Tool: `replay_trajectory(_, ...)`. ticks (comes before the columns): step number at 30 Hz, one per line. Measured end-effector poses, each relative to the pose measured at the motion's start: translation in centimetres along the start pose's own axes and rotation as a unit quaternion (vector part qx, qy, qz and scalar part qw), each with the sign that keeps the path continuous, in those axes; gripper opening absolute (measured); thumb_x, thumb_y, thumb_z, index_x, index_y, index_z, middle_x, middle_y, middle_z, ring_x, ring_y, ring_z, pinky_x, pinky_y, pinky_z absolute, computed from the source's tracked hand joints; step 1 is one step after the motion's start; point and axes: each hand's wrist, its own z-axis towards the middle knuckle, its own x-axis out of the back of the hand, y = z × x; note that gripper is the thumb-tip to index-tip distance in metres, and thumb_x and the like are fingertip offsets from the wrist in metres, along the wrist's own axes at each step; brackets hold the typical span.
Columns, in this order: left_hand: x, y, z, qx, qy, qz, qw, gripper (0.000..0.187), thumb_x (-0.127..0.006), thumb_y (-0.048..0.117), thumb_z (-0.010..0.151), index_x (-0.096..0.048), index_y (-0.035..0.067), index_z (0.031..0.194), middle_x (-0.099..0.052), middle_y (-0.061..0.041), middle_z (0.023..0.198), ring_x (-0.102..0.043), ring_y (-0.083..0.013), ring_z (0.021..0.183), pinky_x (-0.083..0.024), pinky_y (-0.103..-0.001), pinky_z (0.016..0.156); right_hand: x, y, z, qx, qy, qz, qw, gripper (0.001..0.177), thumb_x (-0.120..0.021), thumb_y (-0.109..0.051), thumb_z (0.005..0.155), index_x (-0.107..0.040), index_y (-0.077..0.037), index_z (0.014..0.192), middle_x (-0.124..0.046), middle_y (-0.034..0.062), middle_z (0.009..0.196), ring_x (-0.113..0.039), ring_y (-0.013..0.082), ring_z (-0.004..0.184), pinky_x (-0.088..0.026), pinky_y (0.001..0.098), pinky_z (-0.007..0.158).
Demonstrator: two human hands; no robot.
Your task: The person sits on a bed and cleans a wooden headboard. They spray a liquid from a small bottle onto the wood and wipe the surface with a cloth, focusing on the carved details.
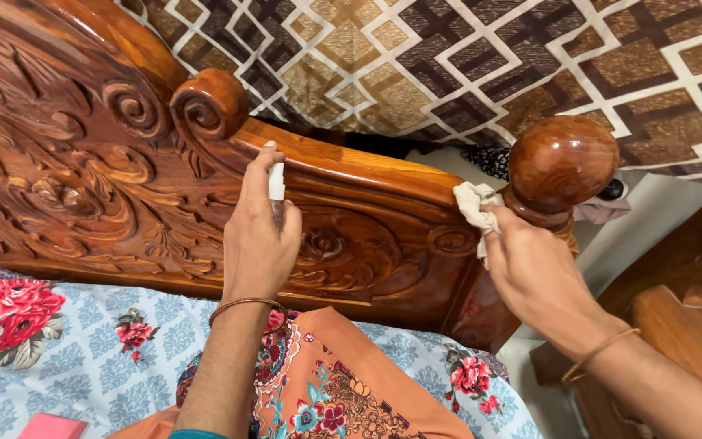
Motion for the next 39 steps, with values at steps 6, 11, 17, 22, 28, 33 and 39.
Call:
replay_trajectory(6, 0.4, 0.4, 0.0, 0.032, -0.011, 0.003, 0.999, 0.057, -0.057, 0.003, 0.088, -0.046, 0.016, 0.143, -0.066, -0.018, 0.127, -0.071, -0.0376, 0.093, -0.054, -0.045, 0.081, 1.1, 0.1, 1.3, -0.063, 0.024, 0.145, 0.987, 0.027, -0.046, -0.021, 0.105, -0.064, 0.000, 0.109, -0.070, 0.0224, 0.077, -0.072, 0.0390, 0.075, -0.052, 0.0480, 0.071)
replay_trajectory(11, 0.8, 1.1, -0.6, 0.031, 0.044, -0.009, 0.998, 0.051, -0.056, 0.004, 0.092, -0.048, 0.015, 0.141, -0.068, -0.020, 0.120, -0.071, -0.0359, 0.093, -0.054, -0.043, 0.081, -1.8, -2.6, 1.7, 0.058, 0.090, 0.106, 0.989, 0.032, -0.050, -0.015, 0.101, -0.062, 0.003, 0.124, -0.069, 0.0289, 0.110, -0.066, 0.0447, 0.102, -0.050, 0.0502, 0.088)
replay_trajectory(17, 2.4, -1.2, -2.4, -0.007, 0.116, 0.007, 0.993, 0.050, -0.057, 0.002, 0.093, -0.048, 0.010, 0.141, -0.068, -0.020, 0.124, -0.069, -0.0358, 0.109, -0.053, -0.041, 0.091, -4.2, -5.6, 2.9, 0.227, 0.126, 0.088, 0.962, 0.038, -0.054, -0.008, 0.099, -0.057, 0.008, 0.133, -0.058, 0.0295, 0.140, -0.052, 0.0433, 0.135, -0.040, 0.0486, 0.113)
replay_trajectory(22, 3.8, -3.2, -3.4, 0.036, 0.126, 0.013, 0.991, 0.051, -0.056, 0.001, 0.091, -0.049, 0.011, 0.141, -0.071, -0.017, 0.118, -0.071, -0.0323, 0.108, -0.054, -0.040, 0.091, -6.6, -8.4, 5.0, 0.382, 0.099, 0.062, 0.917, 0.044, -0.058, -0.005, 0.097, -0.054, 0.005, 0.139, -0.051, 0.0248, 0.150, -0.044, 0.0386, 0.146, -0.036, 0.0468, 0.121)
replay_trajectory(28, 6.2, -4.6, -5.0, 0.078, 0.133, 0.032, 0.988, 0.051, -0.057, 0.002, 0.091, -0.049, 0.012, 0.141, -0.071, -0.014, 0.109, -0.072, -0.0289, 0.096, -0.055, -0.039, 0.084, -8.1, -10.3, 8.8, 0.536, 0.112, -0.137, 0.826, 0.057, -0.045, -0.012, 0.097, -0.046, 0.004, 0.152, -0.044, 0.0184, 0.161, -0.038, 0.0292, 0.150, -0.024, 0.0438, 0.124)
replay_trajectory(33, 7.2, -5.3, -5.1, 0.094, 0.140, 0.020, 0.985, 0.049, -0.055, 0.002, 0.093, -0.048, 0.012, 0.140, -0.071, -0.011, 0.104, -0.073, -0.0256, 0.093, -0.056, -0.036, 0.082, -9.0, -12.1, 11.4, 0.588, 0.126, -0.249, 0.759, 0.060, -0.041, -0.017, 0.096, -0.044, 0.002, 0.153, -0.040, 0.0161, 0.163, -0.034, 0.0244, 0.152, -0.018, 0.0404, 0.127)
replay_trajectory(39, 7.1, -5.4, -4.8, 0.045, 0.150, 0.019, 0.987, 0.047, -0.056, 0.000, 0.095, -0.048, 0.009, 0.141, -0.070, -0.012, 0.107, -0.073, -0.0253, 0.097, -0.056, -0.035, 0.085, -11.7, -16.7, 15.0, 0.649, 0.171, -0.260, 0.694, 0.058, -0.042, -0.022, 0.098, -0.047, 0.004, 0.149, -0.042, 0.0178, 0.162, -0.033, 0.0269, 0.153, -0.017, 0.0404, 0.128)
